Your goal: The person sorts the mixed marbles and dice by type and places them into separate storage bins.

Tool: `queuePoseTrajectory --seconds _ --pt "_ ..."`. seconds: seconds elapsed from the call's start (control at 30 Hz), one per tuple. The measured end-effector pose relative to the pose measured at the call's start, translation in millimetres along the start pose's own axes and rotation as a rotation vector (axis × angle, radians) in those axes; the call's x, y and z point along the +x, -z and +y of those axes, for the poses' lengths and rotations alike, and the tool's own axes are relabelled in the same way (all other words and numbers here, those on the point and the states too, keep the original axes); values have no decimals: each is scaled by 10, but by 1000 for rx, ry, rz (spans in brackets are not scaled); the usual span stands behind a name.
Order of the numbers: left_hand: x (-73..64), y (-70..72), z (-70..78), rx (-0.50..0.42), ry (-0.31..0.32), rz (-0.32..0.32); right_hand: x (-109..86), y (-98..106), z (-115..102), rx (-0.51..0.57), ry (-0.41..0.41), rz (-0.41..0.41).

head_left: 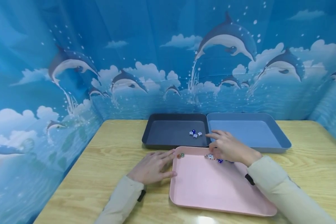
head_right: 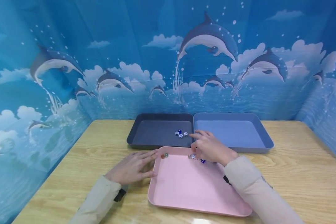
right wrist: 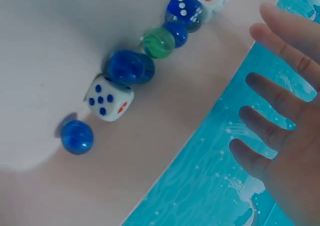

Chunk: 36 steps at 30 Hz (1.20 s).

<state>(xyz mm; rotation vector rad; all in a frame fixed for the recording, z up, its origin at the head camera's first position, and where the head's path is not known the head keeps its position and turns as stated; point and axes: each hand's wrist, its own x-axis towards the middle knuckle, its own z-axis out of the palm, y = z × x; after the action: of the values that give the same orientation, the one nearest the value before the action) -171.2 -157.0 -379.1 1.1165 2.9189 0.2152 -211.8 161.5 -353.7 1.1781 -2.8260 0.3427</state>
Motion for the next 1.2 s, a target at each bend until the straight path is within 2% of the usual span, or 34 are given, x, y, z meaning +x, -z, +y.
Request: queuePoseTrajectory --seconds 0.17,0.47,0.83,1.2 --pt "8 -4 -2 -8 7 -11 -16 -40 20 2 3 -9" --pt "22 6 -4 4 1 -9 29 -109 22 -56 21 -42" --pt "28 1 11 14 40 -30 56 -171 33 -4 18 -50" --pt "14 -8 11 28 33 -12 98 -208 32 -53 50 -28"
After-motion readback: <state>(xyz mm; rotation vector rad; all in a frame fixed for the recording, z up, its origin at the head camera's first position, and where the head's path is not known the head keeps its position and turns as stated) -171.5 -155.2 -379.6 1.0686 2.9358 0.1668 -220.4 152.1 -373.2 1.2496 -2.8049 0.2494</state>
